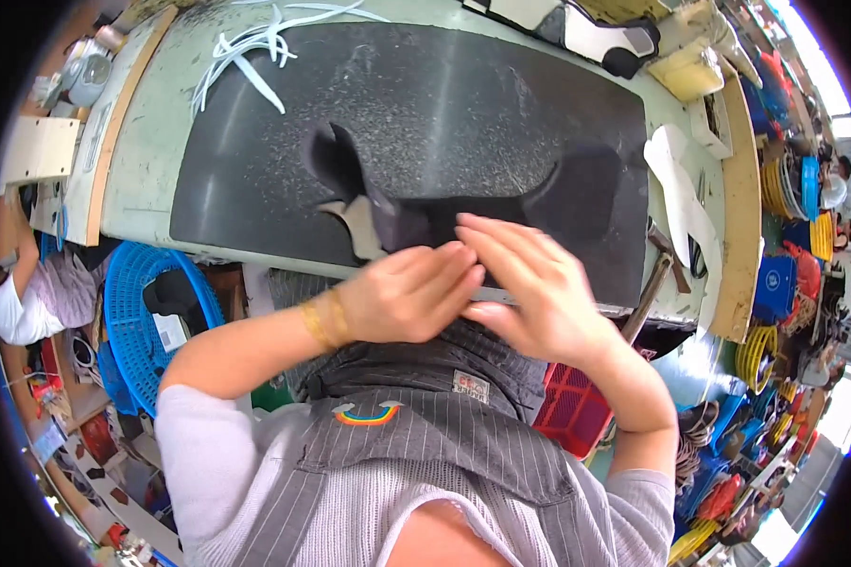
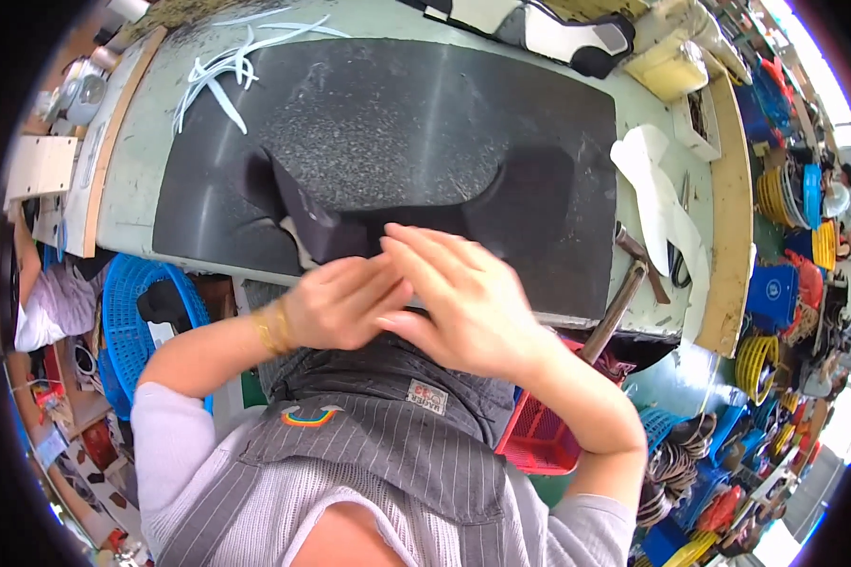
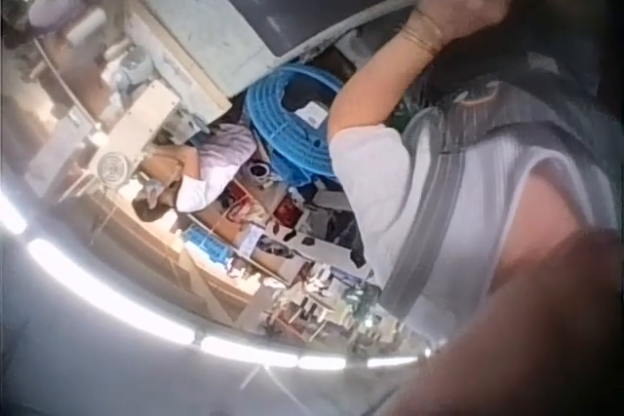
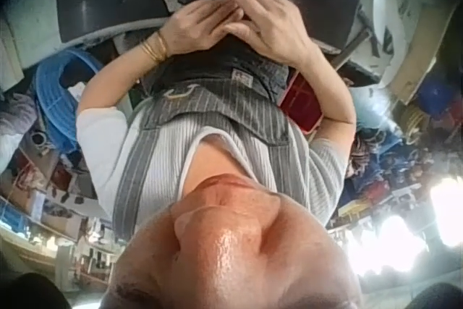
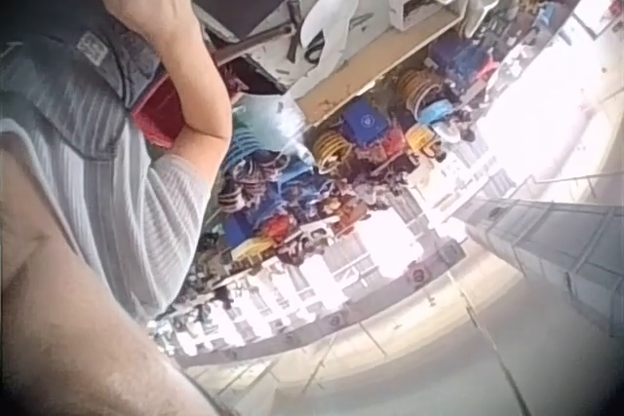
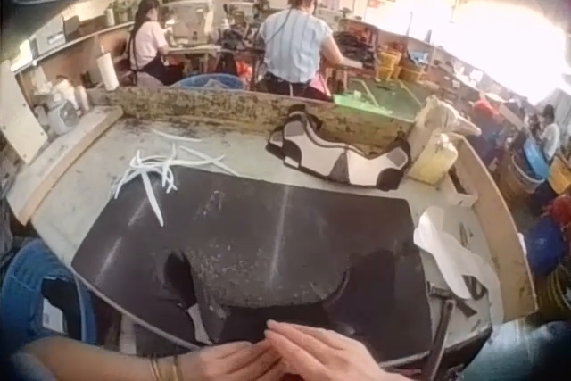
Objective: Applying adhesive strips and lining to various shoe components at a workbench in a factory.
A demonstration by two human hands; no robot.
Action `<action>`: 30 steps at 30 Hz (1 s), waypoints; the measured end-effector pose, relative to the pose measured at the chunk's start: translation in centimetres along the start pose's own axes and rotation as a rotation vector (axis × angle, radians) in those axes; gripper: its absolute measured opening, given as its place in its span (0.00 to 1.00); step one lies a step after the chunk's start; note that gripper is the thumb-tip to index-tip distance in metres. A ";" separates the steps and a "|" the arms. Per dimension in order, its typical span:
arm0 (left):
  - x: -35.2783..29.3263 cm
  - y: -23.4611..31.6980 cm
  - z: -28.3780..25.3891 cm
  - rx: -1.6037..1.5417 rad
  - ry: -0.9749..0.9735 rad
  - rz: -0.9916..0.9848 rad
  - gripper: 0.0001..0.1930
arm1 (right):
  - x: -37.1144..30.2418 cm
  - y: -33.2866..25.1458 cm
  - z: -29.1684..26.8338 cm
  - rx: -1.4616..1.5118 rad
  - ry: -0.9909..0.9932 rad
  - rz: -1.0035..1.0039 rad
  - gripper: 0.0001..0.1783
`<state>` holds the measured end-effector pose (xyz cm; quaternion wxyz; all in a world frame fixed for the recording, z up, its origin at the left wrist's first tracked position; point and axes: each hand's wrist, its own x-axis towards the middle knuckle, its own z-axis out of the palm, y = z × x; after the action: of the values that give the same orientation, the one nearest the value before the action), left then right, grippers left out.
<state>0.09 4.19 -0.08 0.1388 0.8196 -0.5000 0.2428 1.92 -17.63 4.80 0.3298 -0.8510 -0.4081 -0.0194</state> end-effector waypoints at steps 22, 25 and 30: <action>-3.4 -5.0 -2.9 -0.130 0.069 -0.522 0.18 | 3.0 -0.6 5.2 -0.297 -0.029 -0.123 0.14; -4.2 -5.8 -3.0 -0.141 0.049 -0.461 0.16 | 3.3 -1.6 5.8 -0.422 -0.068 -0.149 0.16; -4.1 -5.3 -3.2 -0.135 0.053 -0.433 0.18 | 5.1 -1.7 5.3 -0.176 -0.028 0.108 0.18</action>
<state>2.43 11.25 0.50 0.2553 0.8900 -0.3236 0.1948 2.93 -10.31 3.11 0.2486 -0.8976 -0.3630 -0.0254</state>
